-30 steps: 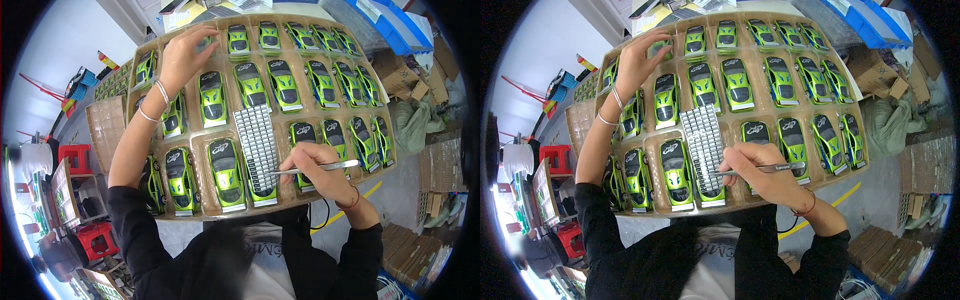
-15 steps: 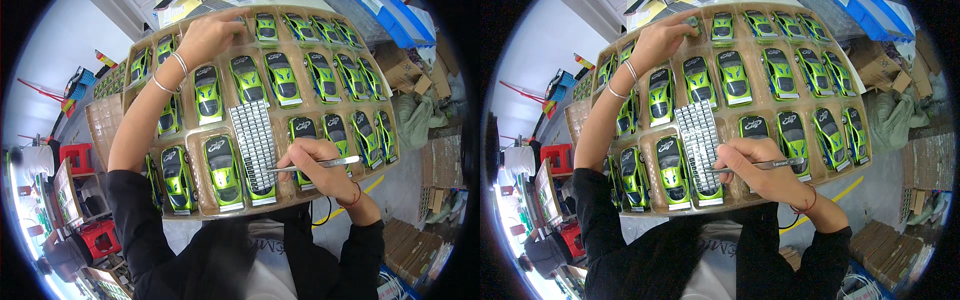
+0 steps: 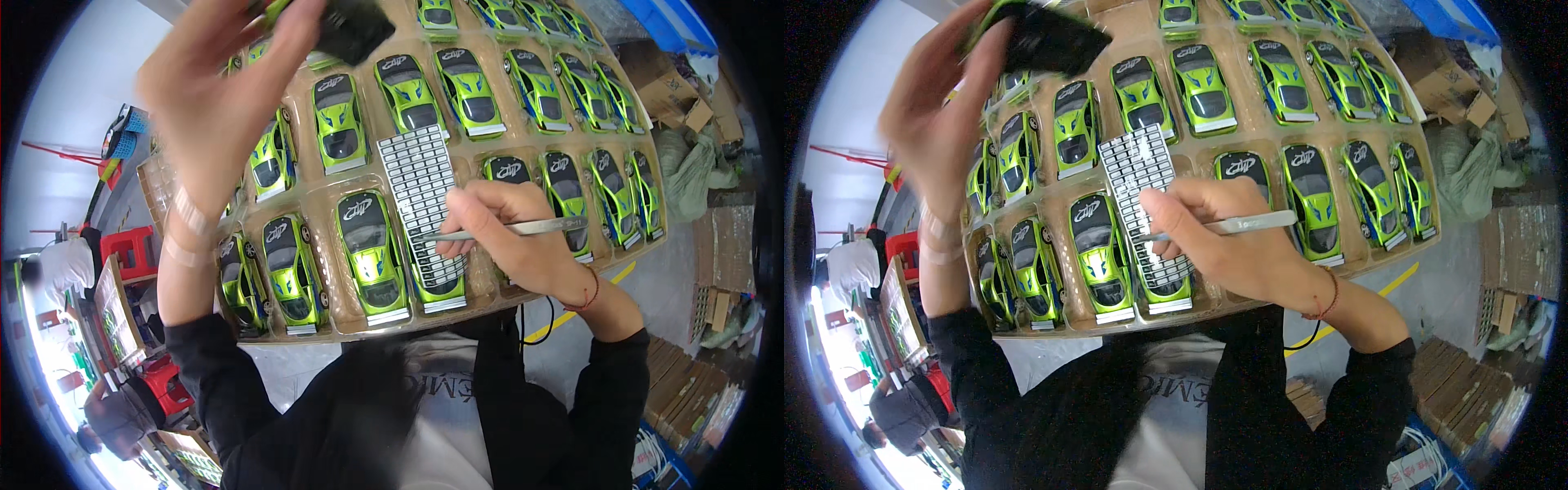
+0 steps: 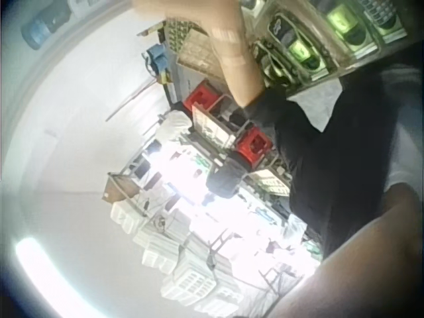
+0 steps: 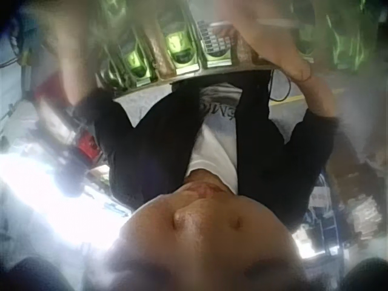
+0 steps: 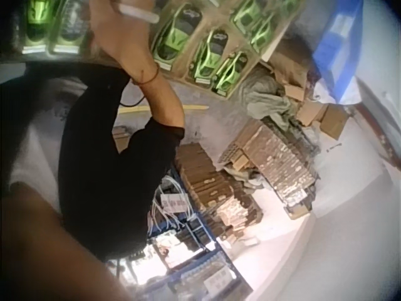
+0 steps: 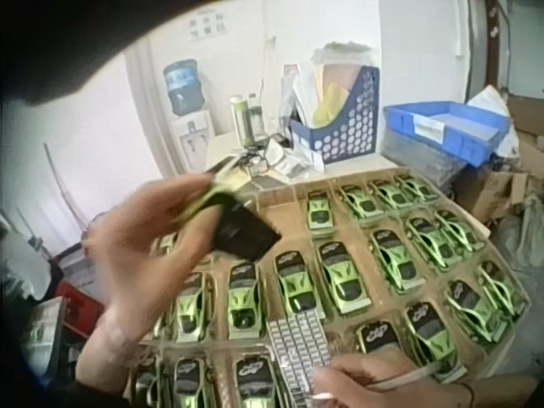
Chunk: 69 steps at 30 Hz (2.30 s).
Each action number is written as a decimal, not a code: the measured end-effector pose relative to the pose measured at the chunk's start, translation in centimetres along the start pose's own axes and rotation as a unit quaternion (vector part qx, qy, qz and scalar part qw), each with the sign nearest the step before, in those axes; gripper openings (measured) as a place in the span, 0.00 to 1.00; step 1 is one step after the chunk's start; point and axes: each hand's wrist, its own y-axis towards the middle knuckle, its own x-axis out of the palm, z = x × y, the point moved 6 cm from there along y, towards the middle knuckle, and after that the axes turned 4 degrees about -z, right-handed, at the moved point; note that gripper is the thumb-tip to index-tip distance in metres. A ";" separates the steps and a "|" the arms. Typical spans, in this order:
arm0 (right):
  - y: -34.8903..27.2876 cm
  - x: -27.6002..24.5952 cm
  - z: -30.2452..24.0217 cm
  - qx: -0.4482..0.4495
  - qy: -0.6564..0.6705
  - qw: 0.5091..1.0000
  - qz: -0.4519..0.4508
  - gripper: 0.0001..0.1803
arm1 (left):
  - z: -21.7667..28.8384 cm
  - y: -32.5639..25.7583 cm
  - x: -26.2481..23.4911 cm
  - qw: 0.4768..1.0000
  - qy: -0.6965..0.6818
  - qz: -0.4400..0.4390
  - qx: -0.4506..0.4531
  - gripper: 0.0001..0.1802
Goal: Inspecting and adjusting internal components of toy cars using a metal tool.
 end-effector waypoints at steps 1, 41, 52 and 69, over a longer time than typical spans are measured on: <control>0.0 -0.2 0.3 0.003 0.006 1.000 0.009 0.23 | 1.3 -1.2 -1.3 0.998 0.016 0.009 -0.057 0.18; -2.6 0.6 -8.0 -0.239 -0.064 0.969 0.021 0.23 | 8.4 -7.5 -0.1 0.968 -0.115 -0.224 -0.002 0.28; -2.5 0.4 -7.7 -0.227 -0.023 0.973 -0.010 0.26 | 8.1 -7.9 0.0 0.966 -0.143 -0.214 -0.004 0.29; -2.5 1.2 -8.4 -0.188 -0.038 0.981 0.038 0.25 | 8.6 -8.6 -0.1 0.973 -0.099 -0.199 0.068 0.20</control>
